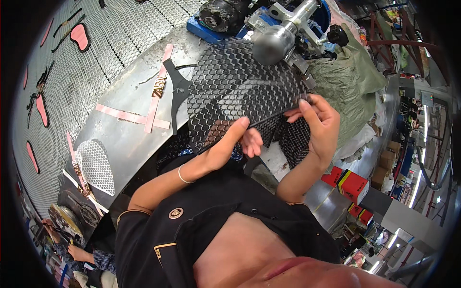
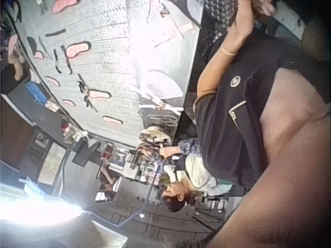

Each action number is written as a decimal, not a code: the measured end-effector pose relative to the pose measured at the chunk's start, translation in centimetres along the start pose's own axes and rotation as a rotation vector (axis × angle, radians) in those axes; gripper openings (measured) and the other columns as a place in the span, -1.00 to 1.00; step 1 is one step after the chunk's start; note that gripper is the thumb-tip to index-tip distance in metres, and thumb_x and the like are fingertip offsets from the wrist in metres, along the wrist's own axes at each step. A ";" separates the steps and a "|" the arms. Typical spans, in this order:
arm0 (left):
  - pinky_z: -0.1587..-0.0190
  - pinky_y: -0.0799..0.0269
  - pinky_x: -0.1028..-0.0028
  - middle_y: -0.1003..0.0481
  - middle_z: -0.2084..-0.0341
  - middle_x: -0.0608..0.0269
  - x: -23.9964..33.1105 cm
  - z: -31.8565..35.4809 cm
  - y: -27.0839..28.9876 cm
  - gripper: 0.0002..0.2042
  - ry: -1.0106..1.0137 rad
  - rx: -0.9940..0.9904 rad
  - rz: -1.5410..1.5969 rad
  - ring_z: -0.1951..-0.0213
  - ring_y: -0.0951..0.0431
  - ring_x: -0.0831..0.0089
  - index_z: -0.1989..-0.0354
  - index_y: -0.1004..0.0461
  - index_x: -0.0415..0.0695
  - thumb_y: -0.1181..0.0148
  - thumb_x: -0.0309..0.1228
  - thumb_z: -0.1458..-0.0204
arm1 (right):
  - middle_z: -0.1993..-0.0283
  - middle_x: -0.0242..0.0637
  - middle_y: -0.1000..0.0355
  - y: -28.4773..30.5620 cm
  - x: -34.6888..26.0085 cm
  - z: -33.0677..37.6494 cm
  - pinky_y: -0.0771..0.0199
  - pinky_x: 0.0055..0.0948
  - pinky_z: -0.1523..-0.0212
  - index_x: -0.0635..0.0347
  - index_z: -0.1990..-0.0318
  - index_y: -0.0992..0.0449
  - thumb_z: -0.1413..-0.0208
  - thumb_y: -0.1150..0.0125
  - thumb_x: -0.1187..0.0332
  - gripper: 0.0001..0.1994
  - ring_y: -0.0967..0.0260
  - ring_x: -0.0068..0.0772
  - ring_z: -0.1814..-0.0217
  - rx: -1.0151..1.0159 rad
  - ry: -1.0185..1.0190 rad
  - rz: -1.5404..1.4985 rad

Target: Trim and process shoe mesh components using a mechanical trimming machine in a factory setting.

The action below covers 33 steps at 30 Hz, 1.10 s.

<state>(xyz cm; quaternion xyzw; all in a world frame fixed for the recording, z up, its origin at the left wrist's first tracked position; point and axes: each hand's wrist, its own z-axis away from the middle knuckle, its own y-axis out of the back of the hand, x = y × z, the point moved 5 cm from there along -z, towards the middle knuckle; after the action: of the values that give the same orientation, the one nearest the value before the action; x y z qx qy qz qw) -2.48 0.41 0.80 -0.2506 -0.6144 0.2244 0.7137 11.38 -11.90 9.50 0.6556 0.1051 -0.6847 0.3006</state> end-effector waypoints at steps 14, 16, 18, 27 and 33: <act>0.38 -0.38 0.51 -0.49 0.19 0.02 1.9 2.5 6.1 -0.41 -0.331 0.598 -0.077 0.46 -0.49 0.44 0.01 -0.35 -0.25 0.47 0.03 -0.31 | 0.38 -0.15 -0.53 -6.3 -0.9 1.8 -0.46 -0.61 0.32 0.44 0.15 -0.51 -0.25 -0.08 0.40 -0.78 -0.48 -0.52 0.39 -0.262 0.135 -0.175; 0.32 -0.43 0.50 -0.41 -0.01 -0.06 2.2 4.1 7.9 -0.39 -0.366 0.522 -0.361 0.37 -0.54 0.40 -0.18 -0.26 -0.26 0.43 0.04 -0.31 | 0.30 -0.08 -0.53 -8.2 -0.9 2.1 -0.48 -0.54 0.29 0.48 0.06 -0.47 -0.30 0.01 0.13 -0.56 -0.48 -0.47 0.33 -0.400 0.133 -0.222; 0.11 -0.47 0.42 -0.36 -0.11 -0.13 3.6 5.8 7.5 -0.57 -0.682 0.596 -0.629 0.13 -0.55 0.22 -0.19 -0.28 -0.26 0.03 -0.26 -0.23 | 0.24 0.01 -0.52 -9.4 -0.1 2.0 -0.50 -0.42 0.25 0.53 0.01 -0.41 -0.27 0.20 -0.07 -0.35 -0.50 -0.33 0.29 -0.454 0.121 -0.278; -0.04 -0.41 0.35 -0.42 -0.10 -0.02 7.0 7.0 5.0 -0.62 -0.821 0.511 -1.341 0.01 -0.48 0.16 0.15 -0.63 -0.07 -0.29 -0.52 0.27 | 0.00 0.13 -0.44 -8.7 3.1 2.1 -0.46 -0.27 0.02 0.67 -0.10 -0.26 -0.19 0.66 -0.36 0.01 -0.49 -0.12 0.08 -0.360 -0.019 -0.359; -0.04 -0.42 0.33 -0.47 -0.03 -0.01 7.8 7.5 4.6 -0.70 -0.833 0.449 -1.349 -0.01 -0.47 0.15 0.24 -0.66 -0.10 -0.32 -0.44 0.26 | 0.03 0.14 -0.45 -8.4 2.0 2.4 -0.48 -0.25 0.04 0.70 -0.05 -0.30 -0.26 0.58 -0.26 -0.07 -0.51 -0.13 0.12 -0.350 0.003 -0.318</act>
<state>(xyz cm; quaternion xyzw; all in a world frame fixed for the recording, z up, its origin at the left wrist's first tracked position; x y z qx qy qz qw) -8.79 9.45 4.74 0.4246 -0.7879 -0.0606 0.4419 4.82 -7.06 5.77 0.5698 0.3246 -0.6937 0.2979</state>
